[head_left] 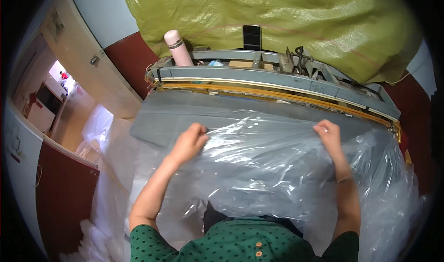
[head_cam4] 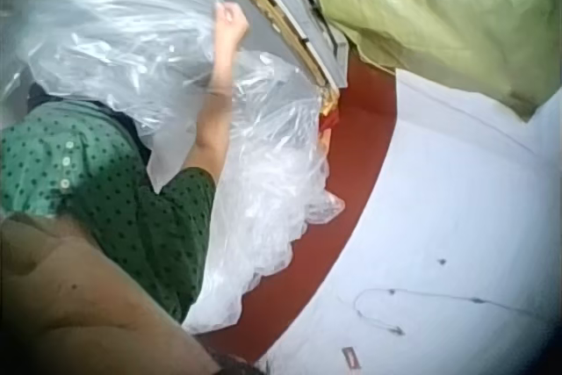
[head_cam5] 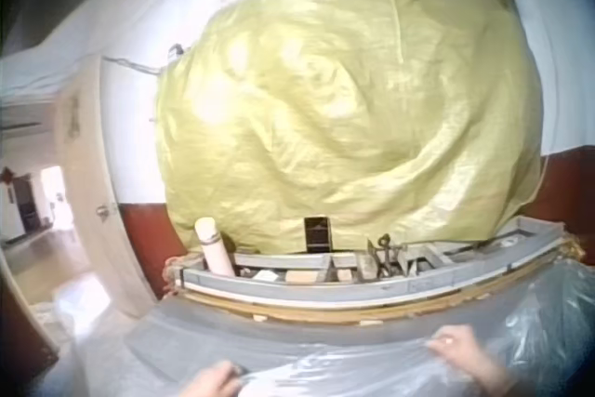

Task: The person wraps a large, rectangular upholstered furniture piece with a clear plastic sheet. They repeatedly lift, fold, and smooth the plastic over the surface of the item, ensuring it is fully covered. The task involves handling the plastic and the furniture piece by hand to achieve a protective covering.

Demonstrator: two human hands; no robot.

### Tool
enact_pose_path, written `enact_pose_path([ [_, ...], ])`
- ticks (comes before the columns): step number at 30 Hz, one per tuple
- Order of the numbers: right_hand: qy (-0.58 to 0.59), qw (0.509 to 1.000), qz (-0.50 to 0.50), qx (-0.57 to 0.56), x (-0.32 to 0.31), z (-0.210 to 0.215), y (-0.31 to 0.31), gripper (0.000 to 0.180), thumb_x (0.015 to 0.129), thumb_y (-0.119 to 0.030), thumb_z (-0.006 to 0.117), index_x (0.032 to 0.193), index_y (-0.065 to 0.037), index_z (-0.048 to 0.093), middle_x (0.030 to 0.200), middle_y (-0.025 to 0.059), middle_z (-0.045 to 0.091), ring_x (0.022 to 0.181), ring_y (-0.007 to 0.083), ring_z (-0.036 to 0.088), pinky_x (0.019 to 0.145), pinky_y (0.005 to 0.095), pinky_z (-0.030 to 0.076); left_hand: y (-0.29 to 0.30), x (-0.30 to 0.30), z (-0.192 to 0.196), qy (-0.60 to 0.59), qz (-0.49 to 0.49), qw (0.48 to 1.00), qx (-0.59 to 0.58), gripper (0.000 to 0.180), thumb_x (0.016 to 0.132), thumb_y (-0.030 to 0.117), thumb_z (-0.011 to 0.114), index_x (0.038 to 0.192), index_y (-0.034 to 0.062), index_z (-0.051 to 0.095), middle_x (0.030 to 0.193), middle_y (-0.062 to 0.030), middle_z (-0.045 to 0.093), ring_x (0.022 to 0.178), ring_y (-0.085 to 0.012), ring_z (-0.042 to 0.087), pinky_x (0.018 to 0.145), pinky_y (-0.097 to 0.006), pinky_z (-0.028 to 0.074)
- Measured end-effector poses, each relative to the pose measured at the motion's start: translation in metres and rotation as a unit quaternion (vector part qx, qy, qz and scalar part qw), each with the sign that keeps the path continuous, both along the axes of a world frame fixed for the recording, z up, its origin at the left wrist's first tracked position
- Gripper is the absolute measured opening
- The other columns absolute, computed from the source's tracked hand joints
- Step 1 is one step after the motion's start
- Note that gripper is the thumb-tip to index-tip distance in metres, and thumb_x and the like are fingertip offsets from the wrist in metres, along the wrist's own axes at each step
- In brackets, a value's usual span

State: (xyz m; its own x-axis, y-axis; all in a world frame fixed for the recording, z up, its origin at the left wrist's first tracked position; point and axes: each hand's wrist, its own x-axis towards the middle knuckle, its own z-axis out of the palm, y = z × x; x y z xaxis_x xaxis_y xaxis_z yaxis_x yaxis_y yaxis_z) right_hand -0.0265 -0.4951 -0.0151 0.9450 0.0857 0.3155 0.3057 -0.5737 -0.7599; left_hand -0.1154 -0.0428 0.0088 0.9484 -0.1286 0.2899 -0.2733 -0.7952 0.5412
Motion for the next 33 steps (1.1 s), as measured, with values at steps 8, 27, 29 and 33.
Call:
enact_pose_path([
  [8, -0.049, 0.976, -0.193, -0.084, -0.042, -0.003, -0.196, 0.017, 0.076, -0.015, 0.065, 0.074, 0.0, 0.059, 0.063, 0.003, 0.056, 0.062, 0.0097, 0.048, 0.058, 0.0268, 0.04, -0.148, -0.006, 0.021, 0.243, -0.244, 0.918, -0.195, 0.012, 0.085, 0.013, 0.056, 0.087, 0.0013, 0.054, 0.078, -0.0086, 0.058, 0.066, -0.0178, 0.052, 0.063, -0.031, 0.044],
  [27, -0.076, 0.924, -0.349, -0.136, -0.056, -0.059, -0.382, 0.023, 0.083, -0.021, 0.061, 0.073, -0.001, 0.054, 0.059, 0.0038, 0.051, 0.055, 0.0133, 0.043, 0.054, 0.029, 0.037, -0.086, -0.034, 0.083, -0.139, -0.062, 0.919, 0.363, 0.05, 0.077, 0.017, 0.06, 0.124, 0.0071, 0.045, 0.13, -0.0118, 0.043, 0.121, -0.0296, 0.04, 0.094, -0.047, 0.034],
  [29, -0.056, 0.922, -0.356, -0.143, -0.055, -0.06, -0.383, 0.023, 0.083, -0.021, 0.061, 0.074, -0.001, 0.054, 0.06, 0.004, 0.051, 0.056, 0.0133, 0.044, 0.055, 0.029, 0.037, -0.035, -0.043, 0.007, 0.027, -0.033, 0.949, 0.314, 0.06, 0.082, 0.023, 0.058, 0.133, 0.0079, 0.032, 0.14, -0.0124, 0.029, 0.13, -0.0305, 0.026, 0.101, -0.049, 0.024],
  [33, -0.065, 0.917, -0.362, -0.153, -0.063, -0.063, -0.399, 0.023, 0.083, -0.022, 0.061, 0.074, -0.001, 0.054, 0.061, 0.0046, 0.05, 0.058, 0.0136, 0.044, 0.056, 0.029, 0.037, 0.009, -0.039, -0.012, 0.118, -0.022, 0.972, 0.201, 0.068, 0.085, 0.033, 0.055, 0.139, 0.007, 0.023, 0.146, -0.0133, 0.019, 0.136, -0.0308, 0.014, 0.106, -0.051, 0.014],
])
